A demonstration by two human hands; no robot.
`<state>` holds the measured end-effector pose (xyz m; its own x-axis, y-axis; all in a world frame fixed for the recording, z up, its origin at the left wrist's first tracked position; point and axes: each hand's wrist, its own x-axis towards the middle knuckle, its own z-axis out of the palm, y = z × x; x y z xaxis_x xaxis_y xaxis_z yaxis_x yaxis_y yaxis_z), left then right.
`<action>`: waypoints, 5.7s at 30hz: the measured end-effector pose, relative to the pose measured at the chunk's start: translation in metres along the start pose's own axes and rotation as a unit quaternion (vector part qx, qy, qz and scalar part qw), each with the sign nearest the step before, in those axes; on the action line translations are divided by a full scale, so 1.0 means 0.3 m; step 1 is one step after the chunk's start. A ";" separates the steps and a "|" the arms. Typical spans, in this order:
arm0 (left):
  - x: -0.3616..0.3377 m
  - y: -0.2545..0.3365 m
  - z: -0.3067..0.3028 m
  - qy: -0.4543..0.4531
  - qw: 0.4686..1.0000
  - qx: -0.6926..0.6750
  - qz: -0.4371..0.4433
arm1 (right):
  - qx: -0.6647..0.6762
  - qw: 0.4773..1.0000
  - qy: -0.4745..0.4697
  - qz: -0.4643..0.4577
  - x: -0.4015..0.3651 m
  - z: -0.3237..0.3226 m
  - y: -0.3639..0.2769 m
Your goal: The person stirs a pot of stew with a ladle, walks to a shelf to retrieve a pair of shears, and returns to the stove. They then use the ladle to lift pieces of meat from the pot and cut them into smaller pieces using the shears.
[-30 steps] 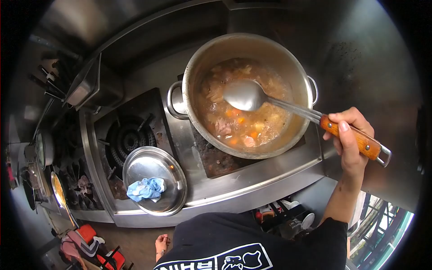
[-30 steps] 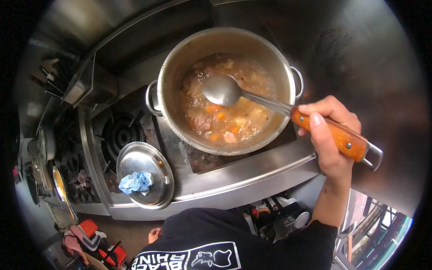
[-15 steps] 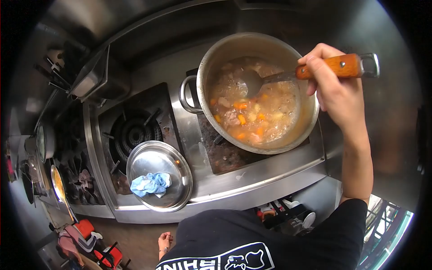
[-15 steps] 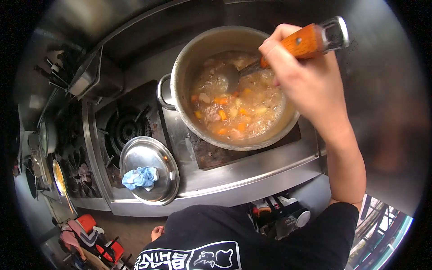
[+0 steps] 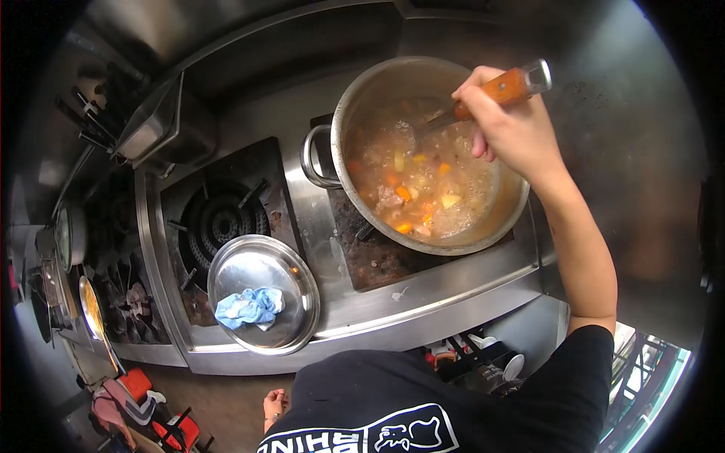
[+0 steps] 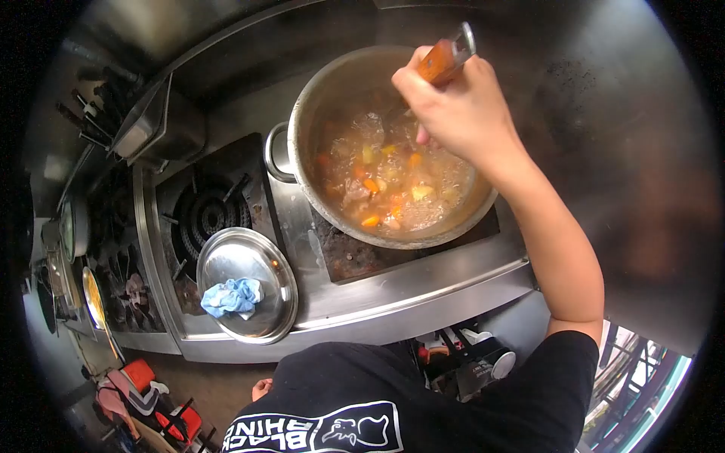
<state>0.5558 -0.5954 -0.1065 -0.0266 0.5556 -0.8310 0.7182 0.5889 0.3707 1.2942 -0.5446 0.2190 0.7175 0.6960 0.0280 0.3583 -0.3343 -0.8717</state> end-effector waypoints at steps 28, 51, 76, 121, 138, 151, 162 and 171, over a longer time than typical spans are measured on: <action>-0.023 0.000 -0.027 0.010 1.000 0.012 -0.017 | 0.105 0.994 0.008 -0.035 -0.274 -0.299 0.208; -0.031 0.012 -0.038 0.017 0.999 0.016 -0.033 | -0.115 0.955 -0.141 -0.236 -0.310 -0.239 0.030; -0.045 0.003 -0.030 0.017 0.999 -0.003 -0.048 | -0.292 0.885 -0.204 -0.299 -0.231 -0.097 -0.056; 0.014 -0.009 -0.037 0.021 0.999 -0.033 -0.024 | -0.109 0.970 -0.006 -0.219 -0.208 -0.099 -0.092; -0.018 -0.049 0.004 0.023 0.996 -0.054 -0.065 | -0.137 0.941 -0.136 -0.277 -0.112 0.071 -0.086; -0.007 -0.047 0.015 0.011 0.995 -0.075 -0.058 | 0.071 0.993 -0.071 0.069 -0.050 -0.115 0.107; 0.032 -0.032 -0.025 0.015 0.996 -0.079 -0.032 | -0.049 0.993 0.056 -0.094 -0.222 -0.217 0.067; -0.003 -0.009 -0.028 0.025 0.999 -0.030 -0.032 | 0.035 0.995 -0.052 -0.079 -0.116 -0.083 0.164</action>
<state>0.5480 -0.5925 -0.1032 -0.1069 0.5432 -0.8328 0.6707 0.6577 0.3429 1.3018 -0.6012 0.1873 0.5877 0.8000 0.1203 0.4174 -0.1724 -0.8922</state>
